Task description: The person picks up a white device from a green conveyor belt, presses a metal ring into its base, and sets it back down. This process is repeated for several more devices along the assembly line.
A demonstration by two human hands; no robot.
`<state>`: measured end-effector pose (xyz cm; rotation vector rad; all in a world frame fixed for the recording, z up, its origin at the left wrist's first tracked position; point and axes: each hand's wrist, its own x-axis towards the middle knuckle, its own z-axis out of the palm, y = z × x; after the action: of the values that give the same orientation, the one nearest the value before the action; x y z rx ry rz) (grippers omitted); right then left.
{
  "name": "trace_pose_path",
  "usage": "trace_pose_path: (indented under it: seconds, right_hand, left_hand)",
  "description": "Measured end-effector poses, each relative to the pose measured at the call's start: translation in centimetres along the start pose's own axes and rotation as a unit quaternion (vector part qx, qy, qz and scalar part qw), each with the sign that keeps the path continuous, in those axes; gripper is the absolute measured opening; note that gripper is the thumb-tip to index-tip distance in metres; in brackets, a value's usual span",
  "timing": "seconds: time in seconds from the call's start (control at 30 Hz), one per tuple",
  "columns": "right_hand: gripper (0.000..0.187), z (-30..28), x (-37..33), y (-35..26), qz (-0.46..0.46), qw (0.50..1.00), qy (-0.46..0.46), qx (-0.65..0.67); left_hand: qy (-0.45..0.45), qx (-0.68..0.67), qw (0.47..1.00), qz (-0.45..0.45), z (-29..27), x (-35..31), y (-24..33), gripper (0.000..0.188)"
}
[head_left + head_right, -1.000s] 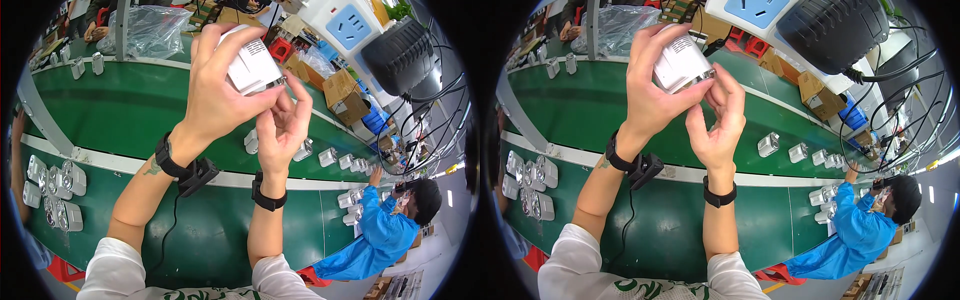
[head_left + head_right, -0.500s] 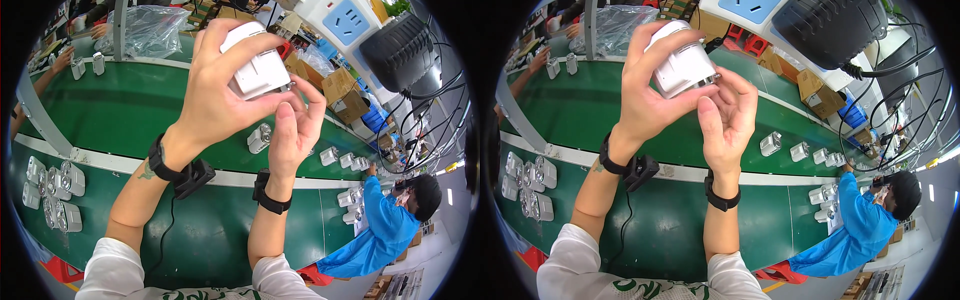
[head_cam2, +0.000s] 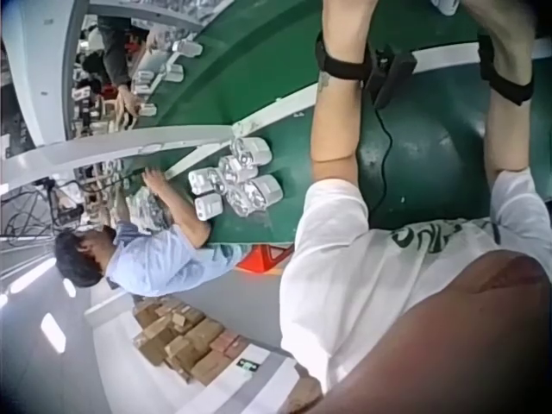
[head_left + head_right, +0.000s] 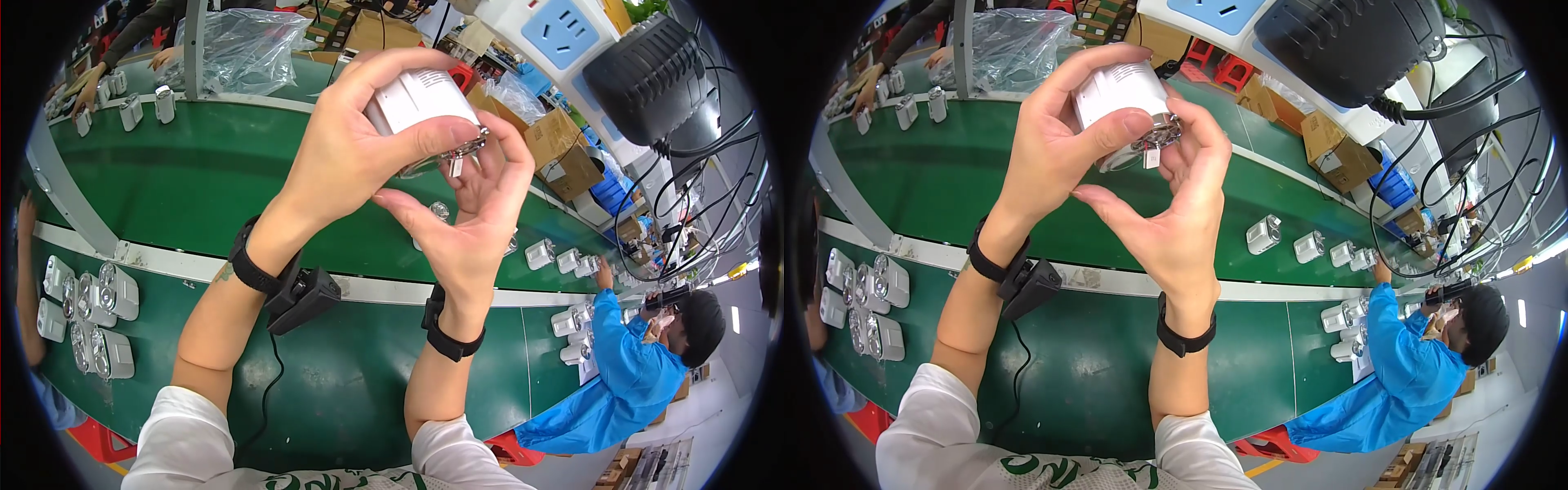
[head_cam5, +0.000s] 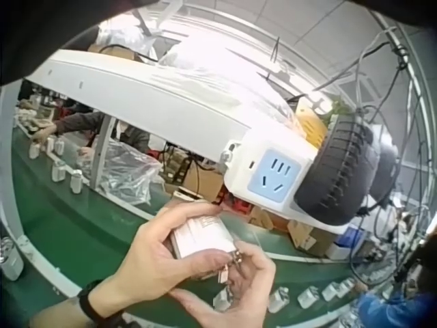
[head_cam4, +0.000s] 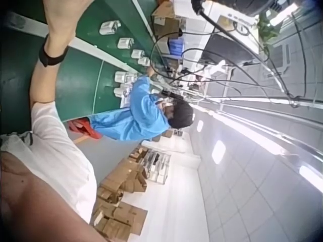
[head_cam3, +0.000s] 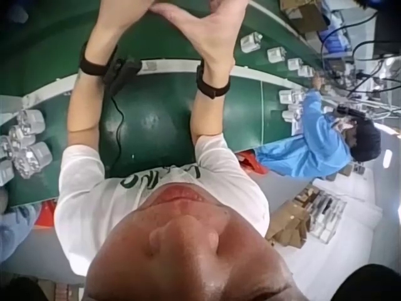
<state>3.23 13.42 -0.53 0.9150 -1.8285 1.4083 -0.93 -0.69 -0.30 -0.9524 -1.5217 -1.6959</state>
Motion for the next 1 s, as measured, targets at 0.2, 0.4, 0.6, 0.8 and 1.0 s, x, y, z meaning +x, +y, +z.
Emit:
trace_pose_path:
  seconds: [0.2, 0.4, 0.6, 0.8, 1.0]
  right_hand:
    - [0.085, 0.5, -0.1, 0.9, -0.021, 0.997, 0.043, -0.059]
    - [0.085, 0.5, 0.0, 0.4, 0.003, 0.998, 0.055, 0.001]
    - [0.087, 0.3, 0.0, 0.9, -0.023, 0.999, 0.026, 0.014]
    - [0.086, -1.7, -0.2, -0.7, 0.042, 0.986, -0.097, 0.128]
    - [0.079, -2.2, -0.2, -1.3, 0.030, 0.973, -0.109, 0.200]
  left_hand:
    - [0.017, -0.012, 1.000, 0.010, 0.6, -0.4, -0.2, 0.055]
    - [0.034, -0.008, 0.999, -0.004, 0.9, -0.3, 0.3, 0.061]
    - [0.038, 0.127, 0.987, 0.095, 0.3, -0.1, 1.1, 0.077]
    - [0.089, 0.225, 0.952, 0.186, 0.0, 0.1, 2.1, 0.083]
    - [0.071, 0.301, 0.917, 0.253, -0.1, 0.5, 3.9, 0.083]
